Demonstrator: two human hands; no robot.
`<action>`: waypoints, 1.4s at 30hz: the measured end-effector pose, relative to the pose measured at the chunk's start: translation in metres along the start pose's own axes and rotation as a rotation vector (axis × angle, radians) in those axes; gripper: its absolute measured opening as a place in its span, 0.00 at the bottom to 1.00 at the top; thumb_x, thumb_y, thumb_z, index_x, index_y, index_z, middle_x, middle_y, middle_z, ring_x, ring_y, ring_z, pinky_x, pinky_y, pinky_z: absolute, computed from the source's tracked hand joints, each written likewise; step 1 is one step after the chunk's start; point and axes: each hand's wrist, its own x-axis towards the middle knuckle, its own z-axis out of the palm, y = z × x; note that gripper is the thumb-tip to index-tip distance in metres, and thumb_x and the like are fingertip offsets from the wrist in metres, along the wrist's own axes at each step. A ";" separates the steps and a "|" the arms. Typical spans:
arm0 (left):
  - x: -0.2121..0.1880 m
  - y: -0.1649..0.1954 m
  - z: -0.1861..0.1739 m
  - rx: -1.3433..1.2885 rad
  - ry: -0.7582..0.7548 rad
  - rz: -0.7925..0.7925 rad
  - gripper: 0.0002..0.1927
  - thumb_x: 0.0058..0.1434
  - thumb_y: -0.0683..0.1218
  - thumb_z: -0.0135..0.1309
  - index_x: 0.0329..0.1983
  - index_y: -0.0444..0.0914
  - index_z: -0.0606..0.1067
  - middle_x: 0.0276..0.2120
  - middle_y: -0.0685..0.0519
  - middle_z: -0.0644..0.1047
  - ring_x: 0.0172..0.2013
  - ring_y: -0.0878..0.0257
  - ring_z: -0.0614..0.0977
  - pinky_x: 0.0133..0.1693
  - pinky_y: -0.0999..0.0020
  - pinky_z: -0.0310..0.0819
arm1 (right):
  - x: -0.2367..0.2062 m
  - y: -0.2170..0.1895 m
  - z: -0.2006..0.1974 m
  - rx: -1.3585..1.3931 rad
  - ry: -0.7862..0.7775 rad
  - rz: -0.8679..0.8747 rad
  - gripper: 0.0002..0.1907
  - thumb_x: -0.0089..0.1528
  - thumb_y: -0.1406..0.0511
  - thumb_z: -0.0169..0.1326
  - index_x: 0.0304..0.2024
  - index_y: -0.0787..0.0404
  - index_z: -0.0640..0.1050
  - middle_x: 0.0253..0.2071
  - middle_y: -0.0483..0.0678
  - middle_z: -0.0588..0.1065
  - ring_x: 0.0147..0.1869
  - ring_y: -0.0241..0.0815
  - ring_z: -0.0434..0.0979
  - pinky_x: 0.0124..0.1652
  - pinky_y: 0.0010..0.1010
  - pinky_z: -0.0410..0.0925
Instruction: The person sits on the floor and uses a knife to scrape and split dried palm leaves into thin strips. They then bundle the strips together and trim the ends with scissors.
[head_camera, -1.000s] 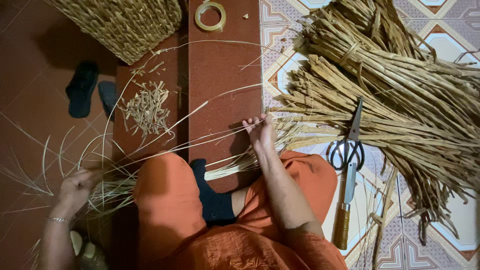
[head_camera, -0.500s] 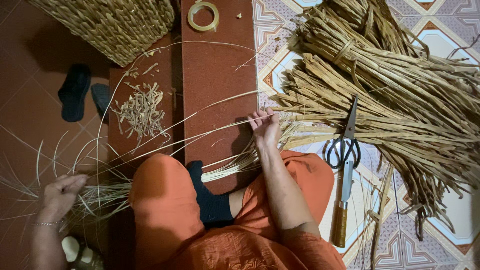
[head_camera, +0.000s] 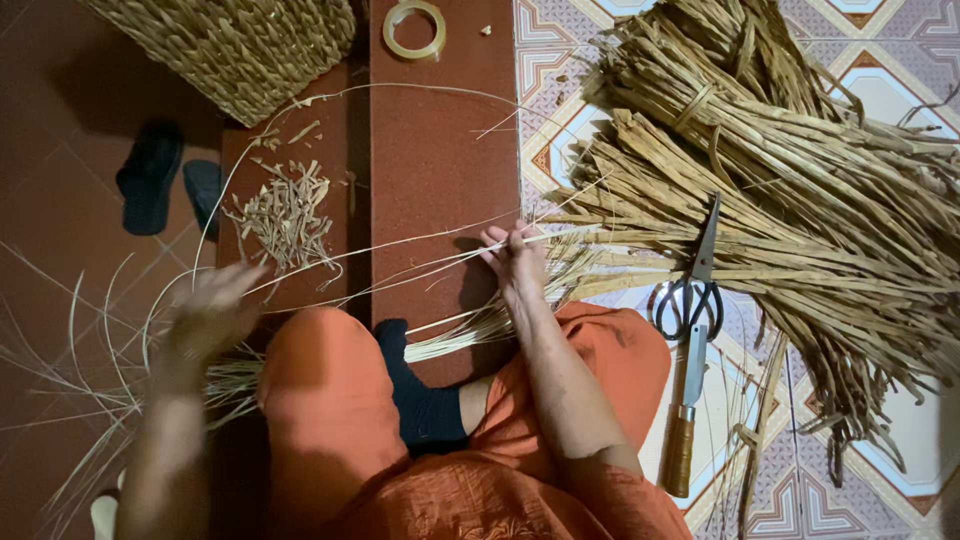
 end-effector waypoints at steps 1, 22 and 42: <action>0.017 0.018 -0.002 -0.142 0.015 0.084 0.36 0.52 0.46 0.55 0.68 0.49 0.70 0.68 0.46 0.67 0.68 0.50 0.65 0.68 0.45 0.46 | 0.000 0.001 0.002 -0.001 -0.010 0.010 0.17 0.72 0.65 0.38 0.64 0.57 0.60 0.51 0.62 0.75 0.56 0.61 0.79 0.53 0.56 0.73; 0.167 0.294 0.055 -0.828 -0.218 0.166 0.26 0.66 0.64 0.49 0.43 0.39 0.82 0.36 0.47 0.84 0.38 0.57 0.85 0.42 0.58 0.78 | 0.000 0.017 0.019 -0.173 -0.068 0.027 0.07 0.70 0.68 0.49 0.45 0.64 0.78 0.38 0.51 0.78 0.40 0.43 0.79 0.40 0.44 0.80; 0.132 0.274 0.060 -0.941 0.146 0.445 0.08 0.67 0.44 0.56 0.39 0.33 0.80 0.31 0.50 0.80 0.33 0.65 0.81 0.36 0.67 0.75 | -0.010 0.011 0.020 -0.254 -0.167 -0.195 0.19 0.72 0.56 0.45 0.54 0.64 0.75 0.41 0.50 0.78 0.39 0.41 0.81 0.39 0.33 0.78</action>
